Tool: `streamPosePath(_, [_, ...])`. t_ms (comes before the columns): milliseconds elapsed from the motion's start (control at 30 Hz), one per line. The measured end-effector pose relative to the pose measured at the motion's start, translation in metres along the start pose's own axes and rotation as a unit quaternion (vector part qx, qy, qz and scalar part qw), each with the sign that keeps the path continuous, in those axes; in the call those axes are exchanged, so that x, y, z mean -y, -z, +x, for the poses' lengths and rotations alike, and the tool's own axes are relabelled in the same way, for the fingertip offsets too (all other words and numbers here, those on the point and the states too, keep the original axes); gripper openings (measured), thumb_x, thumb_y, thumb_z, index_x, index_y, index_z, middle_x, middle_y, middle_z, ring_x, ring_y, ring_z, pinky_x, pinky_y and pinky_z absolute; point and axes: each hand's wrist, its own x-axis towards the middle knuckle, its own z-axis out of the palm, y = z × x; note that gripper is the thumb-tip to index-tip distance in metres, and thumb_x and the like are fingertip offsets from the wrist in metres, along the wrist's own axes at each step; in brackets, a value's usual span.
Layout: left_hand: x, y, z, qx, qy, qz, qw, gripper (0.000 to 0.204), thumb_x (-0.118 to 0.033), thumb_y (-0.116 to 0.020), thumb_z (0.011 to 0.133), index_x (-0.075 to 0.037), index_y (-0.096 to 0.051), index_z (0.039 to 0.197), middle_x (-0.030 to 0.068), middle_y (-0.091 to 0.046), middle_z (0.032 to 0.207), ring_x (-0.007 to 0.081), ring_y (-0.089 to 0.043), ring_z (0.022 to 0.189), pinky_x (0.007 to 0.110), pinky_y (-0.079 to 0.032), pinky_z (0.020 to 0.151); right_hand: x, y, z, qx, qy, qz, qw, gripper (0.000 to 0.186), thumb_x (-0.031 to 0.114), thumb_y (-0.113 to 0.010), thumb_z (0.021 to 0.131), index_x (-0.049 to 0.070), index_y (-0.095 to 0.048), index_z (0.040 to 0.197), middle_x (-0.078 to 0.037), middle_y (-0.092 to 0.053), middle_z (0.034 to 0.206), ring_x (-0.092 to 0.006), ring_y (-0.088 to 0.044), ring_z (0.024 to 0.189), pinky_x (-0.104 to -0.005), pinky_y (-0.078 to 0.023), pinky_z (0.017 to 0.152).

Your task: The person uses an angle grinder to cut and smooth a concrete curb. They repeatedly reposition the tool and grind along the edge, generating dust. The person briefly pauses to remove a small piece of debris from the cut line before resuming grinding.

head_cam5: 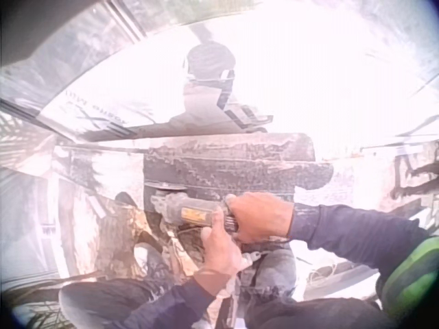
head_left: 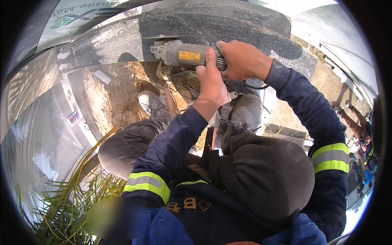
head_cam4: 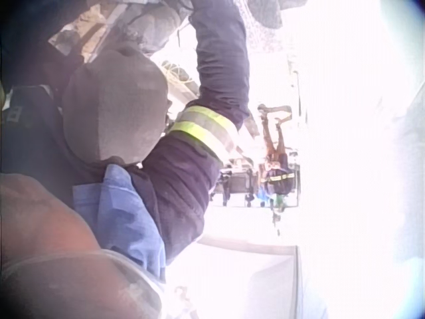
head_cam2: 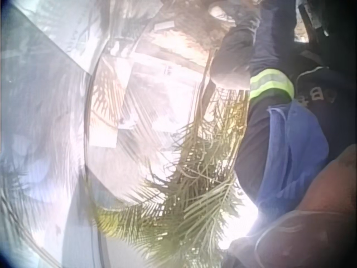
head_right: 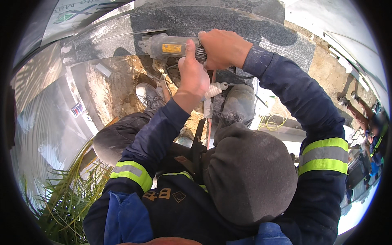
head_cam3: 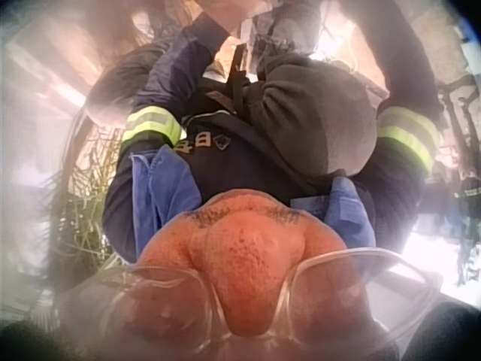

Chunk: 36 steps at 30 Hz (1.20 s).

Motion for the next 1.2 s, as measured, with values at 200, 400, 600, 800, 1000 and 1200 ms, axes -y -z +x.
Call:
streamPosePath(200, [-0.021, 0.008, 0.012, -0.009, -0.049, 0.010, 0.999, 0.046, -0.044, -0.058, 0.112, -0.004, -0.057, 0.134, 0.0061, -0.066, 0.129, 0.0202, -0.064, 0.120, 0.048, -0.048, 0.105, 0.009, -0.008, 0.034, 0.003, 0.003, 0.003, 1.000, 0.058, 0.033, -0.090, 0.073, -0.004, -0.066, 0.110, -0.026, -0.076, 0.102, -0.0446, -0.075, 0.099, -0.0511, -0.062, 0.084])
streamPosePath(400, [-0.022, 0.014, 0.016, 0.028, -0.061, -0.011, 0.998, 0.053, -0.046, -0.064, 0.108, 0.001, -0.055, 0.131, 0.0087, -0.062, 0.125, 0.0180, -0.062, 0.115, 0.043, -0.053, 0.097, 0.010, -0.006, 0.041, 0.016, 0.006, 0.006, 1.000, 0.061, 0.035, -0.090, 0.074, -0.004, -0.064, 0.113, -0.025, -0.076, 0.101, -0.0445, -0.075, 0.100, -0.0508, -0.062, 0.085])
streamPosePath(600, [-0.003, -0.004, -0.006, -0.031, -0.009, 0.024, 0.999, 0.058, -0.051, -0.063, 0.107, -0.002, -0.052, 0.136, 0.0059, -0.063, 0.121, 0.0194, -0.062, 0.115, 0.046, -0.054, 0.095, 0.000, -0.005, 0.005, 0.000, -0.001, -0.005, 1.000, 0.060, 0.034, -0.089, 0.074, -0.004, -0.062, 0.112, -0.026, -0.075, 0.098, -0.0450, -0.075, 0.098, -0.0512, -0.062, 0.084])
streamPosePath(800, [-0.012, -0.006, -0.001, -0.050, -0.009, 0.012, 0.999, 0.053, -0.048, -0.062, 0.109, -0.003, -0.054, 0.136, 0.0064, -0.065, 0.122, 0.0190, -0.064, 0.113, 0.047, -0.051, 0.099, -0.002, -0.008, 0.020, -0.004, 0.008, -0.009, 1.000, 0.060, 0.035, -0.090, 0.073, -0.004, -0.064, 0.111, -0.026, -0.075, 0.101, -0.0447, -0.075, 0.099, -0.0519, -0.062, 0.083])
streamPosePath(1000, [-0.024, 0.003, 0.013, 0.011, -0.044, 0.007, 0.999, 0.051, -0.046, -0.061, 0.110, -0.003, -0.055, 0.136, 0.0080, -0.066, 0.128, 0.0207, -0.065, 0.119, 0.047, -0.051, 0.103, 0.005, -0.008, 0.036, 0.007, 0.013, 0.002, 1.000, 0.062, 0.036, -0.091, 0.073, -0.004, -0.065, 0.114, -0.026, -0.076, 0.105, -0.0445, -0.075, 0.100, -0.0507, -0.062, 0.084])
streamPosePath(1200, [0.000, -0.012, -0.014, -0.008, 0.025, -0.011, 1.000, 0.067, -0.050, -0.068, 0.106, 0.006, -0.045, 0.133, 0.0119, -0.056, 0.133, 0.0191, -0.057, 0.117, 0.038, -0.048, 0.103, -0.003, 0.003, -0.009, -0.003, -0.010, -0.002, 1.000, 0.061, 0.033, -0.092, 0.071, -0.005, -0.063, 0.110, -0.024, -0.076, 0.099, -0.0444, -0.075, 0.097, -0.0510, -0.061, 0.084])
